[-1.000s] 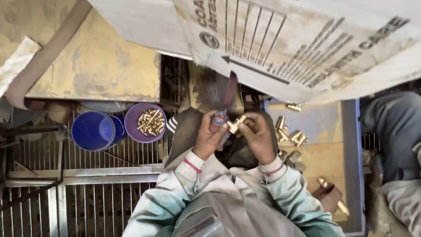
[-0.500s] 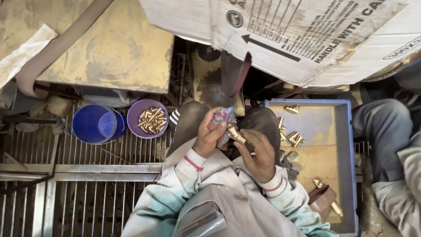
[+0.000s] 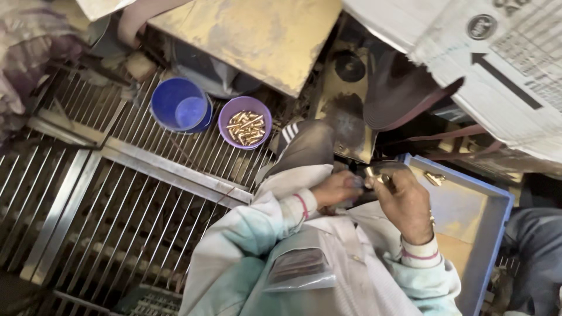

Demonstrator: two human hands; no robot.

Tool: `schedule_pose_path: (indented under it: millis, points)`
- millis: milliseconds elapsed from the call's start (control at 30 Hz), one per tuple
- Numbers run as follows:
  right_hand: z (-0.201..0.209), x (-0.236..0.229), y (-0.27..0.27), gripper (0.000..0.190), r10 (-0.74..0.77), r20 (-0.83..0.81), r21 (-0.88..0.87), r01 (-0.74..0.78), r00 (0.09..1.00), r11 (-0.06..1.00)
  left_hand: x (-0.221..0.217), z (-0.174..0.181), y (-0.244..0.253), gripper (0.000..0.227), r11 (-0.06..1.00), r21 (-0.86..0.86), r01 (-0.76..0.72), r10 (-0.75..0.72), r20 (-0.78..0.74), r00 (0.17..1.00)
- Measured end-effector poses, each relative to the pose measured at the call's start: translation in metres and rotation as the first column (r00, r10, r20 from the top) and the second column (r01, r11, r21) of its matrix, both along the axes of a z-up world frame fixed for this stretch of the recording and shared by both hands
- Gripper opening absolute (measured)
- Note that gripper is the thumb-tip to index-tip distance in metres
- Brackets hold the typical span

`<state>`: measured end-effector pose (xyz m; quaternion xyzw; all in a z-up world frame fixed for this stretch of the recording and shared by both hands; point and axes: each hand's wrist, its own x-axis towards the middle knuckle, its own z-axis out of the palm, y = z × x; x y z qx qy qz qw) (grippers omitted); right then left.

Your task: The person repeatedly picks up small brass-colored metal parts from a blue tray and rubs them against a moving sanding belt. After each part is treated, it is placed back into the tray. The process is repeated for multiple parts.

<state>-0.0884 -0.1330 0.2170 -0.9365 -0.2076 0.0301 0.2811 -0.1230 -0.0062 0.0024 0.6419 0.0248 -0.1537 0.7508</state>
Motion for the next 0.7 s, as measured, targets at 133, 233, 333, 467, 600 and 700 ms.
schedule_pose_path:
  millis: [133,233,333,467,600,700]
  points:
    - [0.007,0.004,0.049,0.036,0.14,-0.113,0.369,-0.09,0.984,0.925,0.005,0.008,0.006,0.044,0.991,-0.038,0.128,-0.131,-0.078,0.988]
    - [-0.001,0.0,0.065,0.044,0.264,-0.074,0.575,-0.175,0.962,0.799,0.013,0.015,0.012,0.042,0.989,-0.024,0.147,-0.149,-0.097,0.984]
    - [-0.013,-0.009,0.053,0.037,0.228,-0.004,0.43,-0.205,0.974,0.879,0.011,0.014,0.012,0.04,0.989,-0.069,0.129,-0.12,0.121,0.985]
    - [-0.037,-0.012,0.019,0.032,0.109,-0.114,0.387,-0.057,0.988,0.92,0.001,0.005,0.015,0.046,0.96,0.083,0.266,-0.271,0.054,0.961]
    - [-0.066,-0.015,-0.031,0.029,-0.068,-0.117,0.37,0.107,0.991,0.923,0.0,0.004,0.016,0.056,0.89,0.221,0.4,-0.411,0.006,0.912]
    - [-0.094,-0.019,-0.073,0.028,-0.24,0.059,0.187,0.225,0.969,0.956,-0.001,0.007,0.015,0.052,0.948,0.095,0.303,-0.303,-0.008,0.953]
